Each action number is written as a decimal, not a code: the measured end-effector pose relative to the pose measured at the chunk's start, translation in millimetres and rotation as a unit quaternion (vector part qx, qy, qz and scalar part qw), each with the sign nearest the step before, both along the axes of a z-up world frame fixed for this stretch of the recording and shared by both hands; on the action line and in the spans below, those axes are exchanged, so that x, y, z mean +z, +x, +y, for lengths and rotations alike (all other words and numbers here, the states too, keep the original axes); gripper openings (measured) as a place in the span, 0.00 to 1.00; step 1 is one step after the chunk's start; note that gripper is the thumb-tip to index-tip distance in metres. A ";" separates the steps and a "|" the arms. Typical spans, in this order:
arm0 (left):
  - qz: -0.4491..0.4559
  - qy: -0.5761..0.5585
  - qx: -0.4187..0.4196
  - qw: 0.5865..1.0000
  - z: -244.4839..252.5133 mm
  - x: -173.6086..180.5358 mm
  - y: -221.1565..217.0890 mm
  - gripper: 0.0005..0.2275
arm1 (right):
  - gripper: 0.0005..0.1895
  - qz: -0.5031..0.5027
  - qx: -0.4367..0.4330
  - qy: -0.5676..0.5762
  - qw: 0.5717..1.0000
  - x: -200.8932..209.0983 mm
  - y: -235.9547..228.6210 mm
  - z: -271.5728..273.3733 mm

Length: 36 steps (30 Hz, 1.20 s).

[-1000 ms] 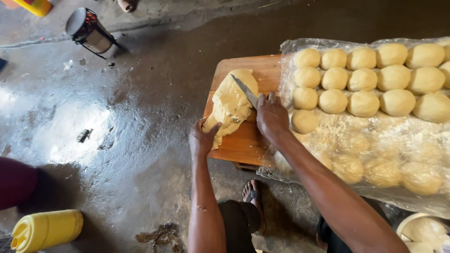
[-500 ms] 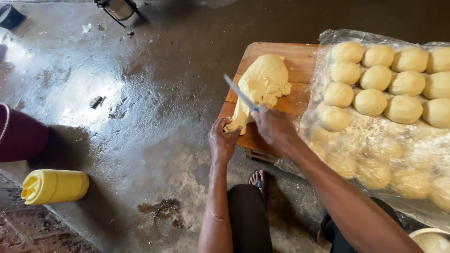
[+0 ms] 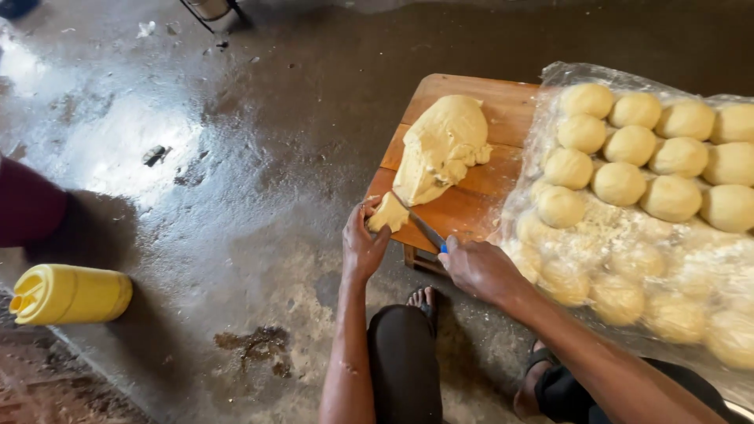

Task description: Cutting pieces of dough from a large mass and rolling them into uniform balls by hand

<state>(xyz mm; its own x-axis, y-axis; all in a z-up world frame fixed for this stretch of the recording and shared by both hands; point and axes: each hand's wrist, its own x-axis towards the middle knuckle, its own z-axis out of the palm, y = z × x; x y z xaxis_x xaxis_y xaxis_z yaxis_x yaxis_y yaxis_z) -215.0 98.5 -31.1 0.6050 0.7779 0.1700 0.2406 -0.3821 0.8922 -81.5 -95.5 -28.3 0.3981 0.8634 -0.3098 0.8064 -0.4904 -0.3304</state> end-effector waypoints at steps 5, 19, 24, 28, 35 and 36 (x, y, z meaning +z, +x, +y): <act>0.013 -0.214 0.031 0.976 -9.7 -8.5 -4.2 0.17 | 0.25 0.095 -0.107 0.052 0.988 26.7 10.4 2.2; -0.249 -0.303 -0.092 0.915 -42.1 61.9 141.7 0.20 | 0.41 0.370 -0.211 0.358 0.831 115.5 74.6 1.9; -0.162 -0.265 -0.181 0.933 -78.8 73.6 141.7 0.21 | 0.31 0.225 -0.272 0.365 0.862 61.0 101.6 -6.1; -0.136 -0.317 -0.277 0.897 -94.7 45.2 148.3 0.28 | 0.20 0.022 -0.338 0.283 0.897 52.6 135.1 -25.9; -0.124 -0.070 -0.150 0.978 -77.4 32.2 183.3 0.13 | 0.20 -0.028 -0.226 0.396 0.890 58.3 97.4 -25.5; -0.154 -0.090 -0.164 0.970 -76.7 47.9 177.9 0.19 | 0.13 0.024 -0.215 0.432 0.875 63.0 101.2 -29.3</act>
<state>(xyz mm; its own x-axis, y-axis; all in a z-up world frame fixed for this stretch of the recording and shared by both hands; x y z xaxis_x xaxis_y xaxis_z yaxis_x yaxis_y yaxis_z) -37.1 21.9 16.7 0.7667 0.5864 0.2615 -0.1559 -0.2250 0.9618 19.7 -124.7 34.7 0.7489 0.5562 0.3604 0.5836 -0.2957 -0.7563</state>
